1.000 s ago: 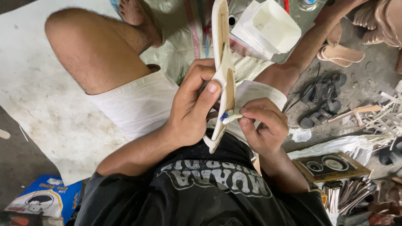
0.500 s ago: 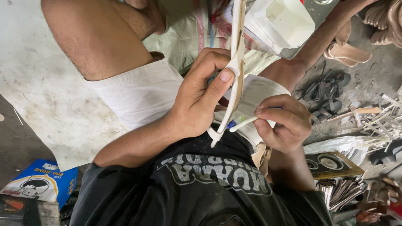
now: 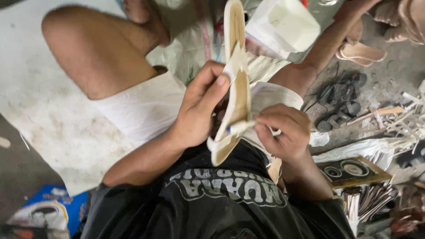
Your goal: The person sits on the floor and uses a toothbrush to scrub the soles of beige flip-flops. They repeatedly dip the brush into a container of liquid and scrub the textured surface of each slipper before placing it aside.
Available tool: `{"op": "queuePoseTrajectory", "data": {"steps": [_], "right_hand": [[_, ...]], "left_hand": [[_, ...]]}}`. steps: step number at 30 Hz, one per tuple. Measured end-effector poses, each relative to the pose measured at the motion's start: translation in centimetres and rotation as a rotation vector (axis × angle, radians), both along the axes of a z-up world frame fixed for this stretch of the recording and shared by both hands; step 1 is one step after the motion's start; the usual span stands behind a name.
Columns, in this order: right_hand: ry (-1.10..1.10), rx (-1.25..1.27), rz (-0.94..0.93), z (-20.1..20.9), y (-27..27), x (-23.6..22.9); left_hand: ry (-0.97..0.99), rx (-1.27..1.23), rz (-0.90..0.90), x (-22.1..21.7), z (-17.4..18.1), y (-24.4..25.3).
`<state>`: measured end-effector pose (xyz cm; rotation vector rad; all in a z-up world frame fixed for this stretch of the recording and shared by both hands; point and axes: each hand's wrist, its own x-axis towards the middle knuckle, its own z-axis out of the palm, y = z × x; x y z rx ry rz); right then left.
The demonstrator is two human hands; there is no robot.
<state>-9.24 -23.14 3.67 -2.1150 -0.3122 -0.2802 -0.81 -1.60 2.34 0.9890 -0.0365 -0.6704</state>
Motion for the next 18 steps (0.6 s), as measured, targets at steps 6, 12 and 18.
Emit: {"op": "queuePoseTrajectory", "data": {"steps": [6,12,18], "right_hand": [[0.049,-0.067,-0.257,-2.7,-2.5,2.7],[0.355,0.371,-0.171,-7.0,1.4,5.2],[0.689,1.575,0.192,-8.1,6.2,6.2]], "left_hand": [[0.261,-0.224,-0.153,-0.7,-0.2,1.0],[0.216,-0.425,0.323,-0.2,0.7,1.2],[-0.409,-0.177,0.505,2.7,-0.6,3.4]]}}
